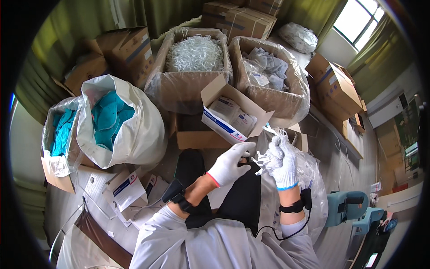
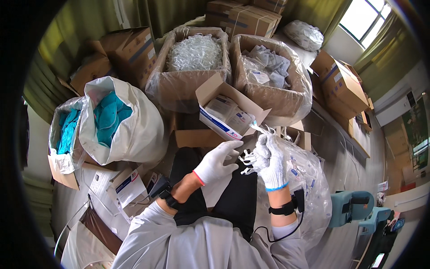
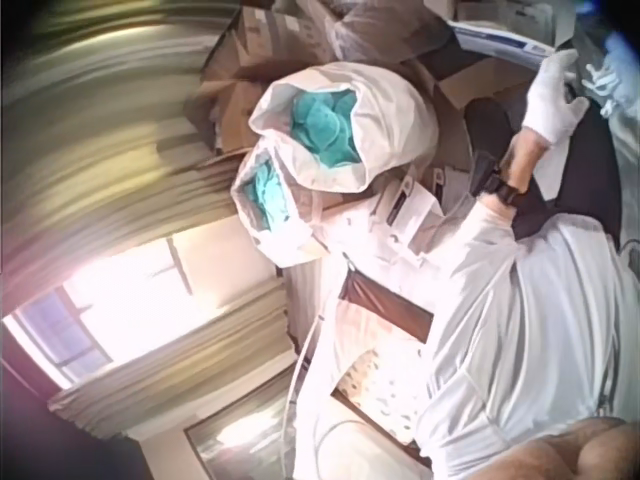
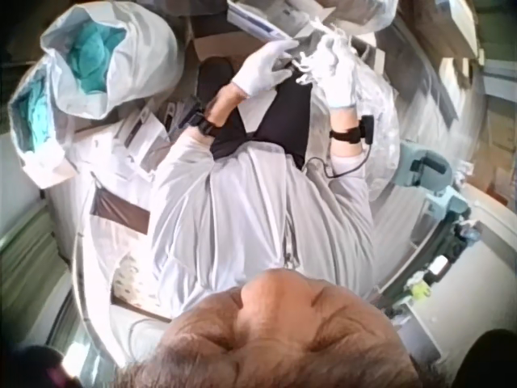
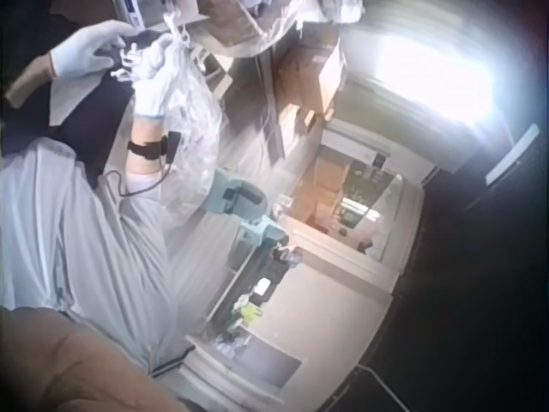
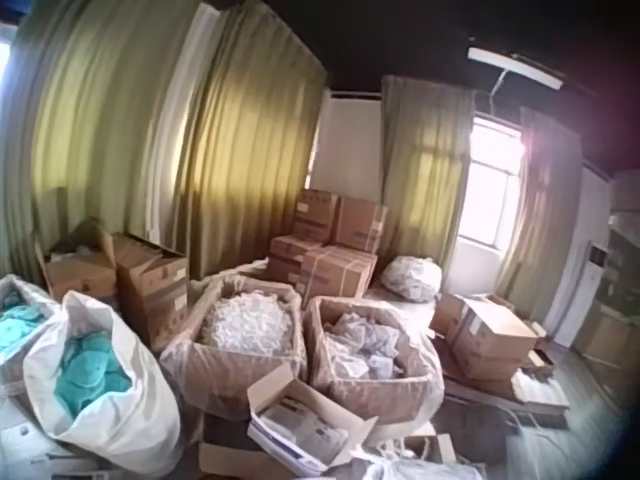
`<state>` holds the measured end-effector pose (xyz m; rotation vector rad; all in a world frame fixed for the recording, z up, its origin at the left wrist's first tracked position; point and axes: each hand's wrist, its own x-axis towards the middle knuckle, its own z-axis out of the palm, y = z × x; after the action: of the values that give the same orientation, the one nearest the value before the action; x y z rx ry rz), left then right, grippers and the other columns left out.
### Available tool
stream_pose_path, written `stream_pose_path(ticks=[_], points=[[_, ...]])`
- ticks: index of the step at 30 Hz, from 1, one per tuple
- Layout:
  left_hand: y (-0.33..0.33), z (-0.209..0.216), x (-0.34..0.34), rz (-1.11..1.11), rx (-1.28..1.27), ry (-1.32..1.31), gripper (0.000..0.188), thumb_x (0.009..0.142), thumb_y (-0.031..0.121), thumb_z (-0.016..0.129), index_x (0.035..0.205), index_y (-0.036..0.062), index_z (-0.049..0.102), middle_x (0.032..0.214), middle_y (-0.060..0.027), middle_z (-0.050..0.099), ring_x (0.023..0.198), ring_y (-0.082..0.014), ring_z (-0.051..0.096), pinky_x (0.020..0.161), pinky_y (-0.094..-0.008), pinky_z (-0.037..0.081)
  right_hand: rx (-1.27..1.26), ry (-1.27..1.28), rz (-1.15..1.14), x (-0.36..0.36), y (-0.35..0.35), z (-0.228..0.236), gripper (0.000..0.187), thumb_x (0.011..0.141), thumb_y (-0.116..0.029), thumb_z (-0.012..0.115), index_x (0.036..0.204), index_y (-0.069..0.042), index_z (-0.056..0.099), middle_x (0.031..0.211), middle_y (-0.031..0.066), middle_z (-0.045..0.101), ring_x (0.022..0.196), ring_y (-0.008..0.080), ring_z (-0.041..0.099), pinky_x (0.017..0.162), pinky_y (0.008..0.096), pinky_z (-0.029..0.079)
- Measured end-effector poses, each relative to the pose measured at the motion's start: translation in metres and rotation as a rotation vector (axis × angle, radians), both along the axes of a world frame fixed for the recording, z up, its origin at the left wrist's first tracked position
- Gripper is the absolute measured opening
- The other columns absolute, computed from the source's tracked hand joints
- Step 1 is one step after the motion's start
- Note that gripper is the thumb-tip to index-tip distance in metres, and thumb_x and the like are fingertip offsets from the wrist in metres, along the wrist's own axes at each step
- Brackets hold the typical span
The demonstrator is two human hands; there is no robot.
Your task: The person places green masks and white elastic components into small boxes and plastic packets while surrounded by several cardboard boxes and large bags of materials.
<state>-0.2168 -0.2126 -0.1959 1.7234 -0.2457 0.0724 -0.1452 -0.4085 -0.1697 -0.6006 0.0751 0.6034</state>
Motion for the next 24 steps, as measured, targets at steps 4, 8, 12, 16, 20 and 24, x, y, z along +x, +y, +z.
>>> stream_pose_path(ticks=[4, 8, 12, 16, 20, 24], points=[[-0.026, 0.000, 0.005, 0.116, 0.192, -0.311, 0.055, 0.077, 0.006, 0.072, 0.129, 0.0083, 0.055, 0.113, -0.0156, 0.061, 0.089, -0.0325, 0.066, 0.080, -0.0383, 0.054, -0.009, 0.035, 0.002, -0.004, -0.001, -0.004, 0.027, 0.104, -0.034, 0.049, 0.096, -0.009, 0.058, 0.059, -0.0064, 0.038, 0.043, 0.0043, 0.031, 0.037, 0.0201, 0.025], [-0.038, -0.017, 0.007, 0.122, 0.359, -0.308, 0.015, 0.085, 0.010, 0.064, 0.098, 0.0058, 0.060, 0.091, -0.0141, 0.060, 0.085, -0.0366, 0.063, 0.069, -0.0449, 0.051, -0.074, 0.026, -0.040, -0.006, -0.004, -0.007, 0.027, 0.103, -0.035, 0.049, 0.096, -0.010, 0.058, 0.059, -0.0070, 0.038, 0.043, 0.0037, 0.030, 0.037, 0.0191, 0.026], [-0.034, -0.021, 0.000, 0.054, 0.373, -0.182, 0.011, 0.089, 0.013, 0.064, 0.092, 0.0024, 0.059, 0.084, -0.0196, 0.059, 0.079, -0.0402, 0.060, 0.069, -0.0449, 0.049, -0.055, 0.098, -0.102, -0.003, -0.014, -0.008, 0.027, 0.102, -0.035, 0.051, 0.095, -0.010, 0.059, 0.058, -0.0075, 0.036, 0.043, 0.0042, 0.031, 0.038, 0.0195, 0.025], [-0.022, -0.005, -0.007, -0.109, 0.295, 0.014, 0.023, 0.097, 0.022, 0.057, 0.087, 0.0011, 0.056, 0.075, -0.0209, 0.056, 0.072, -0.0420, 0.054, 0.067, -0.0433, 0.048, -0.685, -0.287, -0.052, -0.011, -0.029, -0.016, 0.033, 0.102, -0.033, 0.054, 0.098, -0.003, 0.067, 0.063, -0.0063, 0.050, 0.049, 0.0025, 0.038, 0.045, 0.0192, 0.030], [-0.006, 0.009, -0.011, -0.249, 0.178, 0.113, 0.033, 0.103, 0.030, 0.051, 0.090, 0.0005, 0.058, 0.067, -0.0116, 0.054, 0.062, -0.0248, 0.054, 0.061, -0.0354, 0.046, -0.826, -0.490, 0.252, -0.040, -0.031, -0.023, 0.029, 0.099, -0.025, 0.060, 0.090, 0.000, 0.071, 0.078, 0.0007, 0.064, 0.074, 0.0064, 0.056, 0.068, 0.0228, 0.046], [-0.016, 0.017, -0.016, -0.387, -0.223, 0.477, 0.035, 0.104, 0.028, 0.046, 0.087, 0.0008, 0.060, 0.063, -0.0011, 0.055, 0.053, -0.0095, 0.051, 0.054, -0.0264, 0.044, -0.478, -0.265, 0.207, -0.065, -0.017, -0.032, 0.018, 0.095, -0.022, 0.064, 0.091, -0.005, 0.067, 0.083, 0.0033, 0.066, 0.076, 0.0104, 0.061, 0.067, 0.0250, 0.048]])
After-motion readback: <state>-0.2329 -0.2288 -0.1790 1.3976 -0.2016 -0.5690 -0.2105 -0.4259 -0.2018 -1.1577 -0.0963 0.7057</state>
